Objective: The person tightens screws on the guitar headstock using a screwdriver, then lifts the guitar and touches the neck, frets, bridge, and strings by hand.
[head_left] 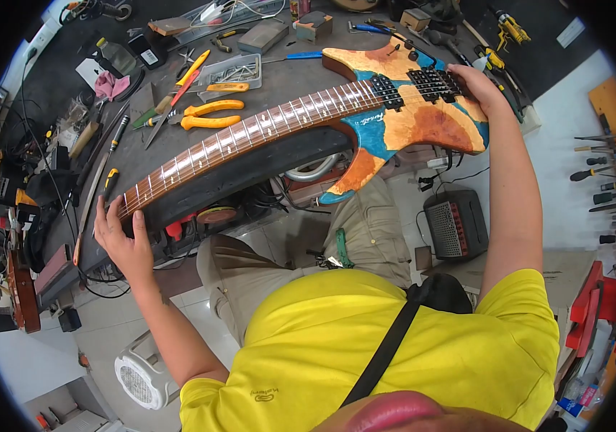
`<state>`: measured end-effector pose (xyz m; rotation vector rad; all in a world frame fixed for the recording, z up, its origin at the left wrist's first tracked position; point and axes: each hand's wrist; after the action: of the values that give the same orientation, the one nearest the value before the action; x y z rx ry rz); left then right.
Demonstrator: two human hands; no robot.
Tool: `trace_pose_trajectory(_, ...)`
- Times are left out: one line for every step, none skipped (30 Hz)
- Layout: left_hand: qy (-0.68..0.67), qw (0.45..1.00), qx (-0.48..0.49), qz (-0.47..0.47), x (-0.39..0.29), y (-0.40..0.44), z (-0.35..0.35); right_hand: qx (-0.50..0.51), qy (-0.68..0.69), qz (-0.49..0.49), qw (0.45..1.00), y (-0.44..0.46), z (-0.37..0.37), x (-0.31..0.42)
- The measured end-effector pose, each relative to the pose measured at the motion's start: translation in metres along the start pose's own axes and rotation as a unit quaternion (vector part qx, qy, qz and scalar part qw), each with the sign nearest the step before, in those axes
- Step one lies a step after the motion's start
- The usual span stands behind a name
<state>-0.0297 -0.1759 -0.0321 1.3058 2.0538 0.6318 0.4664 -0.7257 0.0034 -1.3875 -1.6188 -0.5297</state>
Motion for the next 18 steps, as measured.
trace_pose_trajectory(-0.004,1.000,-0.001,-0.002,0.000,0.000,0.000,-0.015,0.021,0.011,1.000,-0.003,0.003,0.002)
trace_pose_trajectory(-0.004,1.000,-0.001,-0.002,0.000,0.000,0.000,-0.029,0.042,0.021,0.998,-0.007,0.004,0.004)
trace_pose_trajectory(-0.021,1.000,-0.008,-0.005,0.000,-0.001,0.001,-0.030,0.042,0.021,0.998,-0.008,0.003,0.005)
trace_pose_trajectory(-0.039,0.999,-0.015,-0.009,0.000,-0.002,0.002,-0.026,0.012,-0.003,1.000,-0.010,0.002,0.007)
trace_pose_trajectory(-0.039,0.999,-0.015,-0.008,0.000,-0.001,0.002,-0.021,-0.019,-0.026,0.999,-0.012,0.001,0.009)
trace_pose_trajectory(-0.033,0.999,-0.017,-0.005,0.000,-0.001,0.002,-0.022,-0.019,-0.026,0.999,-0.012,0.000,0.009)
trace_pose_trajectory(-0.028,0.999,-0.019,-0.002,-0.001,-0.002,0.002,0.013,-0.012,-0.053,0.998,-0.012,0.000,0.008)
trace_pose_trajectory(-0.028,0.999,-0.018,-0.002,-0.001,-0.002,0.002,0.048,-0.005,-0.079,0.996,-0.013,-0.001,0.008)
trace_pose_trajectory(-0.026,0.999,-0.019,-0.004,0.000,-0.002,0.002,0.048,-0.006,-0.079,0.996,-0.008,-0.003,0.004)
trace_pose_trajectory(-0.024,0.999,-0.020,-0.004,0.000,-0.002,0.002,0.031,0.001,-0.042,0.999,-0.002,-0.001,0.001)
trace_pose_trajectory(-0.024,0.999,-0.020,-0.004,0.000,-0.001,0.003,0.014,0.008,-0.005,1.000,0.003,-0.002,-0.003)
trace_pose_trajectory(-0.025,0.999,-0.027,-0.003,0.000,-0.001,0.003,0.014,0.008,-0.005,1.000,0.002,-0.001,-0.002)
trace_pose_trajectory(-0.027,0.999,-0.033,-0.003,0.001,-0.001,0.003,0.024,0.016,-0.012,1.000,0.001,0.000,-0.001)
trace_pose_trajectory(-0.027,0.999,-0.033,-0.003,0.001,-0.001,0.003,0.034,0.022,-0.018,0.999,-0.001,0.000,0.000)
trace_pose_trajectory(-0.018,0.999,-0.028,0.001,0.001,-0.002,0.003,0.034,0.022,-0.018,0.999,-0.003,0.001,0.002)
trace_pose_trajectory(-0.009,1.000,-0.023,0.005,0.001,-0.002,0.003,-0.006,0.007,0.001,1.000,-0.005,0.002,0.005)
trace_pose_trajectory(-0.008,1.000,-0.022,0.005,0.001,-0.002,0.003,-0.046,-0.008,0.021,0.999,-0.007,0.003,0.006)
trace_pose_trajectory(-0.002,1.000,-0.021,0.007,0.002,-0.002,0.003,-0.046,-0.008,0.022,0.999,-0.003,0.000,0.002)
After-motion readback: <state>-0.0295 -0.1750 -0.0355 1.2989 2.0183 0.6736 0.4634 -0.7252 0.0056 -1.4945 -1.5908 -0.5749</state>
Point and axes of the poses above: each hand's wrist, its own y-axis towards the middle knuckle, its own z-axis out of the palm, x = y × z, and after that the axes turned 3 degrees about -y, right-handed
